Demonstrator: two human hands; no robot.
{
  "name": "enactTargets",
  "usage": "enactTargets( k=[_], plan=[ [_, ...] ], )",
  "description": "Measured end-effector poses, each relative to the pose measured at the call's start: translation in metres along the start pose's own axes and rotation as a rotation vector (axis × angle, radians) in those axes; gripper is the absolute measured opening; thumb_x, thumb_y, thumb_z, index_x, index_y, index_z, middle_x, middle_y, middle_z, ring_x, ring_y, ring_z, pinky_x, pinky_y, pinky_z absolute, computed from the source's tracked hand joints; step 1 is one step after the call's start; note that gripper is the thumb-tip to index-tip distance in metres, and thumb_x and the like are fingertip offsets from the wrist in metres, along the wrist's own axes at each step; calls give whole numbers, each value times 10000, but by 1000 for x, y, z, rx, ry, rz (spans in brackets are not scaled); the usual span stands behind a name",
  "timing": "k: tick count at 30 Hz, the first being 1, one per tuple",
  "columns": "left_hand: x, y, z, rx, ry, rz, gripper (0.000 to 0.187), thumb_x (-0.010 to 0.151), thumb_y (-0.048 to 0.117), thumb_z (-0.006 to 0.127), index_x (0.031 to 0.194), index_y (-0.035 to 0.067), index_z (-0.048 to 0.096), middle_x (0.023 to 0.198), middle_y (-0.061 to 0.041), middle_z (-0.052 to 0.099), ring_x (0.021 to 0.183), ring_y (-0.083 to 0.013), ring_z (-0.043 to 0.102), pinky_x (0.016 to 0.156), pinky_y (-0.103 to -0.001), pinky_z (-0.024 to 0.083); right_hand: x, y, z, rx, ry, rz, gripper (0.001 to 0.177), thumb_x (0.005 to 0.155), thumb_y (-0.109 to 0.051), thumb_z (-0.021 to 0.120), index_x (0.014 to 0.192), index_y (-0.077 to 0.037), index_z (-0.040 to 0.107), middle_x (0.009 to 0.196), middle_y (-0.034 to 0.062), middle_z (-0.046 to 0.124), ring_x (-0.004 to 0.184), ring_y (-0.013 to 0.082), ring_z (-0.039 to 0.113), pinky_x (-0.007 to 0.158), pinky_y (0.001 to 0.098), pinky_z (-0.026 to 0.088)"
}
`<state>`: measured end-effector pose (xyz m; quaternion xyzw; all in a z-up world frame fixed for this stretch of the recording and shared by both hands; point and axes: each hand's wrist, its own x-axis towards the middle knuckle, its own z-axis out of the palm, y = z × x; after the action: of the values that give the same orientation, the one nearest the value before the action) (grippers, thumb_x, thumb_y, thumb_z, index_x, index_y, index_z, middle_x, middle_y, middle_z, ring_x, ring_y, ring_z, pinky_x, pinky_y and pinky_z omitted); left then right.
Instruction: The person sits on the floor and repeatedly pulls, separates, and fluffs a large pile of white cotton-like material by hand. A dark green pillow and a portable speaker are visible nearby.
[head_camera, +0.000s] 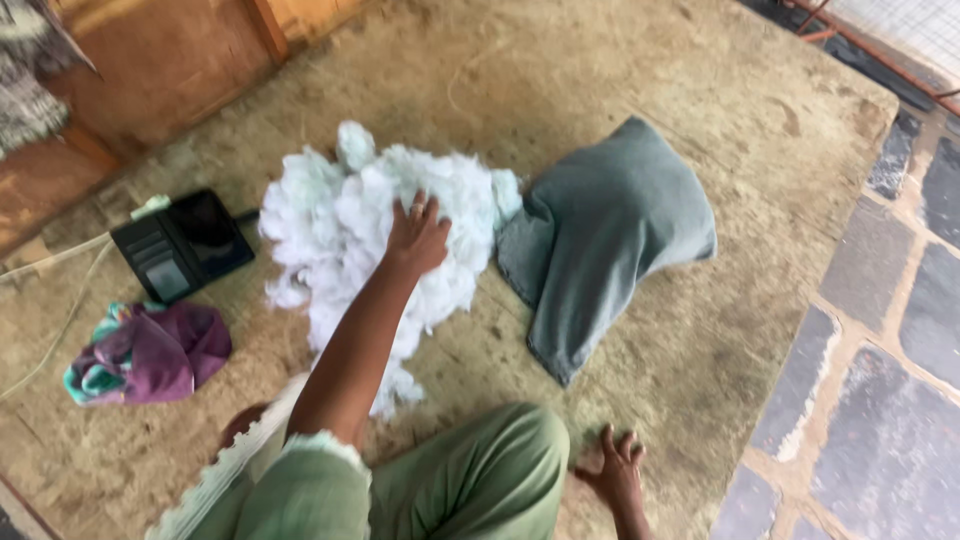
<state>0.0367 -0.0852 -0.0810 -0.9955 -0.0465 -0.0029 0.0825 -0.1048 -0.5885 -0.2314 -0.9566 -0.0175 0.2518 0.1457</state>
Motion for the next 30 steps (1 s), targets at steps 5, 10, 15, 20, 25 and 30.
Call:
enactTargets(
  k=[5, 10, 15, 20, 25, 30],
  plan=[
    [-5, 9, -4, 22, -153, -27, 425, 955, 291, 575, 1362, 170, 606, 1642, -164, 312, 1562, -387, 155, 1160, -725, 107, -6, 1, -5, -85, -84, 37, 1357, 612, -583, 946, 1617, -285, 84, 1691, 205, -54, 1527, 541, -73, 1080, 716, 393],
    [-7, 16, -10, 37, -208, -73, 463, 1004, 287, 497, 1458, 206, 534, 1672, -137, 253, 1563, -377, 112, 1169, -735, 68, -14, -17, -27, -87, -68, 47, 1144, 699, -488, 884, 1571, -250, 183, 1634, 168, 87, 1467, 469, 78, 1068, 650, 409],
    [-5, 17, -9, 28, -215, -35, 492, 1002, 295, 499, 1487, 213, 502, 1674, -125, 247, 1566, -368, 105, 1179, -719, 59, -25, -21, -59, 223, 186, 133, 832, 796, -336, 804, 1489, -171, 374, 1521, 149, 356, 1344, 372, 351, 1021, 542, 486],
    [2, 11, -4, 17, -153, 18, 523, 963, 345, 567, 1463, 194, 537, 1658, -148, 291, 1564, -371, 126, 1176, -705, 64, -89, -38, -86, 543, 403, 109, 546, 893, -183, 723, 1407, -92, 565, 1408, 129, 624, 1220, 275, 623, 974, 435, 562],
    [-7, 9, -14, -46, -25, 42, 512, 966, 423, 599, 1418, 184, 586, 1633, -153, 332, 1555, -386, 144, 1180, -724, 65, -170, -148, -69, 688, 459, -60, 421, 894, -136, 707, 1300, -70, 616, 1324, 121, 684, 1132, 256, 688, 914, 408, 582],
    [-41, -3, -37, -173, 42, 133, 496, 966, 528, 611, 1343, 207, 641, 1630, -143, 345, 1565, -395, 147, 1195, -708, 68, -252, -259, -34, 783, 504, -209, 328, 871, -116, 708, 1186, -63, 633, 1248, 115, 691, 1052, 257, 701, 852, 403, 587]
  ],
)
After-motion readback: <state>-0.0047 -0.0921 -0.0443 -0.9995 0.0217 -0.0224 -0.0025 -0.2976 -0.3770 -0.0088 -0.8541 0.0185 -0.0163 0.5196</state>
